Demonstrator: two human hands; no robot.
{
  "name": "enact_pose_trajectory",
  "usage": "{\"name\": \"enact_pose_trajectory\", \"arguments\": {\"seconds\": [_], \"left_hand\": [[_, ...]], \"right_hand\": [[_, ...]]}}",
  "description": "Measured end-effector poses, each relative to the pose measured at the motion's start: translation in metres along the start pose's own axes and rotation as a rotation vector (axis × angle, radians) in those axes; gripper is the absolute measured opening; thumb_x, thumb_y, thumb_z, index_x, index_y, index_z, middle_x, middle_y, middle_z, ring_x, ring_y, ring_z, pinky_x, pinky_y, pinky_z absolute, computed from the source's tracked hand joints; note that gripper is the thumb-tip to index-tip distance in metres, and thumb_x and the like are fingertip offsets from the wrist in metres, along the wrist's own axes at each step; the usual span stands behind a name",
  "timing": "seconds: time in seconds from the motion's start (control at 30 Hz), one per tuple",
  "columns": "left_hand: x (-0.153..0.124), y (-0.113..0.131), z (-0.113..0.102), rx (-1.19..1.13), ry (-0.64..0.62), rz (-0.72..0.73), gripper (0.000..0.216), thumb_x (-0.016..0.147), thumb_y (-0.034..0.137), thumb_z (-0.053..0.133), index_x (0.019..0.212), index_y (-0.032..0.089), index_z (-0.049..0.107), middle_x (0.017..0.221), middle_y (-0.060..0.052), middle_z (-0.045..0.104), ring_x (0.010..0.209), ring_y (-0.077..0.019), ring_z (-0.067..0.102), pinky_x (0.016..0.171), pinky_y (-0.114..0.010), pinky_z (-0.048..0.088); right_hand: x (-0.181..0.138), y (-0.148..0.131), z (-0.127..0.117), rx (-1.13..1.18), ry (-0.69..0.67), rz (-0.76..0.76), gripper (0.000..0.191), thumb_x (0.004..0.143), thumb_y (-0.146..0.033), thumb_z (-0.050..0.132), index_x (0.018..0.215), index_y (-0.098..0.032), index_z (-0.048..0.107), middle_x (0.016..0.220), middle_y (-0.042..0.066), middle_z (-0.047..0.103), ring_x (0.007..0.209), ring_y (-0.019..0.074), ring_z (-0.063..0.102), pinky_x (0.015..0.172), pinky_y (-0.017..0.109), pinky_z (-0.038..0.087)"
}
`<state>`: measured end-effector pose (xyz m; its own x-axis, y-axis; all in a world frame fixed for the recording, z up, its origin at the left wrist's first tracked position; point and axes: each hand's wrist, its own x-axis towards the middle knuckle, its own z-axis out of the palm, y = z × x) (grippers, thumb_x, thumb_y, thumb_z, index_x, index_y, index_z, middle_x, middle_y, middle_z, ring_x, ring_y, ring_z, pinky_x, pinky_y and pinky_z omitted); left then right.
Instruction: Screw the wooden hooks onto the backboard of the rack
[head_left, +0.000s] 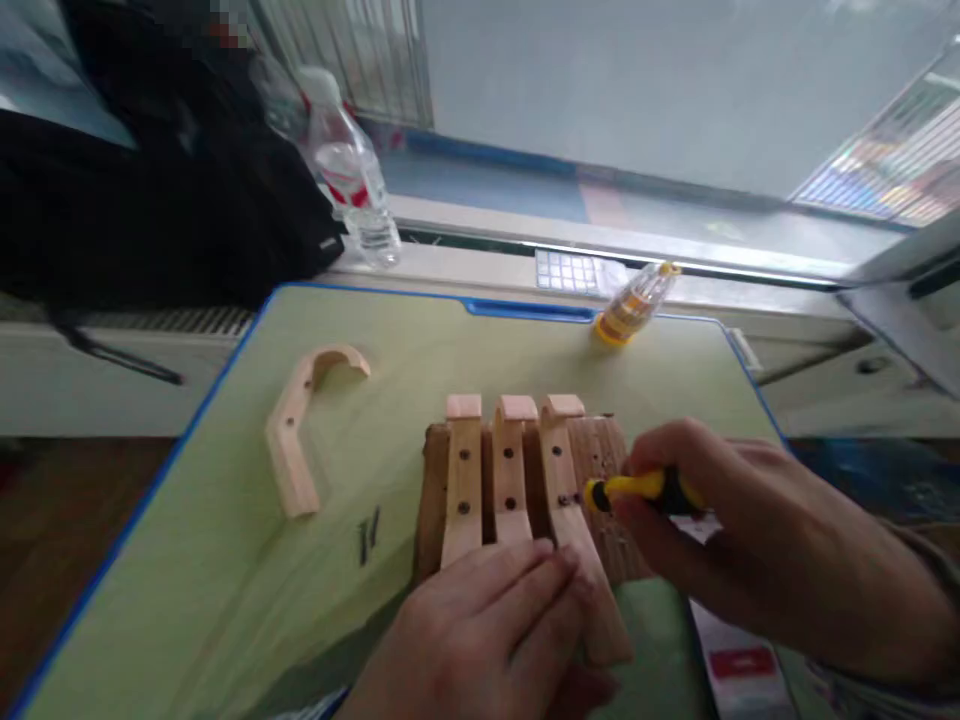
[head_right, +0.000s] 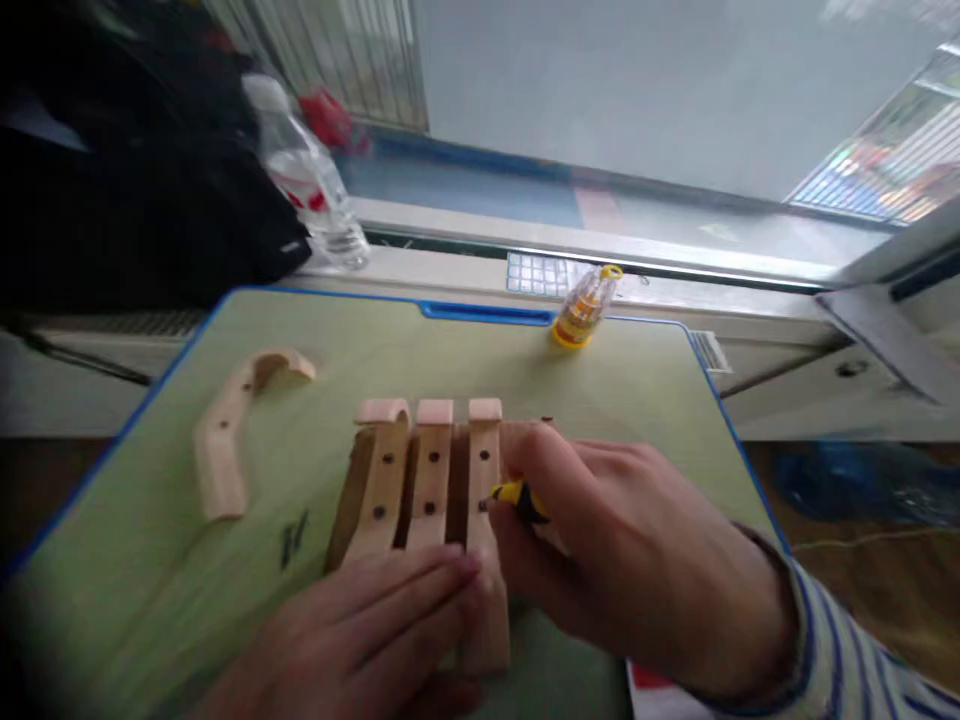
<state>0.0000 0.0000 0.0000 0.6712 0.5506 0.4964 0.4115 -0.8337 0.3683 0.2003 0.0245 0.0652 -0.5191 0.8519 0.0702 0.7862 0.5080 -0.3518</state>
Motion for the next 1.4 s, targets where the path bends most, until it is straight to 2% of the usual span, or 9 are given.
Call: {"name": "enact_pose_trajectory", "arguments": {"seconds": [0.13, 0.3, 0.57, 0.77, 0.87, 1.0, 1.13, 1.27, 1.4], "left_hand": [[0.000, 0.000, -0.004, 0.029, -0.032, -0.012, 0.029, 0.085, 0.039, 0.051, 0.095, 0.017, 0.066, 0.101, 0.000, 0.068, 0.093, -0.0194, 0.064, 0.076, -0.030, 0.057], [0.000, -0.003, -0.001, 0.053, 0.001, -0.012, 0.032, 0.085, 0.042, 0.049, 0.094, 0.017, 0.067, 0.099, -0.002, 0.069, 0.091, -0.0192, 0.065, 0.074, -0.030, 0.058], [0.001, -0.007, 0.002, 0.069, 0.002, -0.031, 0.032, 0.085, 0.043, 0.048, 0.095, 0.019, 0.067, 0.099, -0.001, 0.069, 0.089, -0.0188, 0.066, 0.074, -0.032, 0.057], [0.000, -0.007, 0.002, 0.067, 0.002, -0.046, 0.031, 0.086, 0.042, 0.048, 0.096, 0.019, 0.067, 0.101, -0.001, 0.068, 0.090, -0.0189, 0.066, 0.076, -0.032, 0.056], [0.000, -0.006, 0.002, 0.057, -0.013, -0.045, 0.030, 0.085, 0.042, 0.049, 0.095, 0.019, 0.067, 0.101, -0.001, 0.068, 0.090, -0.0193, 0.066, 0.076, -0.034, 0.056], [0.000, -0.005, 0.001, 0.059, -0.027, -0.049, 0.030, 0.085, 0.041, 0.048, 0.094, 0.018, 0.067, 0.100, -0.002, 0.069, 0.090, -0.0203, 0.066, 0.075, -0.035, 0.057], [-0.001, -0.004, -0.001, 0.052, -0.052, -0.048, 0.030, 0.084, 0.040, 0.050, 0.095, 0.017, 0.067, 0.101, -0.003, 0.069, 0.091, -0.0205, 0.065, 0.076, -0.036, 0.057], [-0.001, -0.003, 0.000, 0.031, -0.042, -0.065, 0.028, 0.084, 0.037, 0.051, 0.096, 0.018, 0.066, 0.102, -0.003, 0.068, 0.091, -0.0203, 0.065, 0.078, -0.036, 0.056], [0.002, -0.003, 0.001, 0.017, -0.021, -0.084, 0.030, 0.084, 0.040, 0.050, 0.093, 0.017, 0.067, 0.100, -0.003, 0.069, 0.091, -0.0209, 0.065, 0.076, -0.036, 0.057]], "right_hand": [[0.000, 0.000, -0.006, -0.040, -0.035, -0.083, 0.014, 0.080, -0.019, 0.048, 0.093, -0.017, 0.044, 0.069, -0.003, 0.058, 0.057, 0.0089, 0.054, 0.051, 0.022, 0.038], [0.000, 0.003, -0.007, -0.080, -0.053, -0.137, 0.020, 0.080, -0.018, 0.047, 0.100, -0.016, 0.045, 0.076, 0.000, 0.062, 0.061, 0.0109, 0.057, 0.052, 0.023, 0.039], [0.004, 0.002, 0.000, -0.075, 0.021, -0.149, 0.009, 0.080, -0.015, 0.047, 0.088, -0.015, 0.045, 0.056, -0.005, 0.053, 0.045, 0.0069, 0.048, 0.043, 0.021, 0.033], [0.000, -0.010, 0.008, -0.123, 0.119, -0.042, 0.007, 0.078, -0.018, 0.048, 0.084, -0.018, 0.044, 0.052, -0.007, 0.052, 0.039, 0.0078, 0.048, 0.040, 0.022, 0.032], [-0.004, -0.015, 0.014, -0.138, 0.202, 0.083, 0.005, 0.078, -0.019, 0.048, 0.082, -0.020, 0.044, 0.049, -0.007, 0.051, 0.037, 0.0086, 0.049, 0.038, 0.023, 0.031], [-0.005, -0.018, 0.017, -0.078, 0.230, 0.205, 0.006, 0.079, -0.021, 0.050, 0.082, -0.021, 0.045, 0.049, -0.008, 0.054, 0.037, 0.0075, 0.052, 0.036, 0.019, 0.033], [-0.008, -0.018, 0.011, -0.038, 0.147, 0.153, 0.011, 0.080, -0.021, 0.051, 0.089, -0.020, 0.046, 0.059, -0.006, 0.059, 0.045, 0.0072, 0.056, 0.040, 0.017, 0.038], [-0.010, -0.016, 0.002, 0.001, 0.030, 0.079, 0.026, 0.082, -0.021, 0.049, 0.107, -0.018, 0.044, 0.091, 0.004, 0.064, 0.074, 0.0115, 0.063, 0.060, 0.019, 0.048], [-0.008, -0.011, -0.002, 0.056, -0.041, 0.050, 0.023, 0.085, -0.022, 0.046, 0.107, -0.020, 0.043, 0.079, -0.001, 0.063, 0.064, 0.0080, 0.061, 0.056, 0.016, 0.046]]}}
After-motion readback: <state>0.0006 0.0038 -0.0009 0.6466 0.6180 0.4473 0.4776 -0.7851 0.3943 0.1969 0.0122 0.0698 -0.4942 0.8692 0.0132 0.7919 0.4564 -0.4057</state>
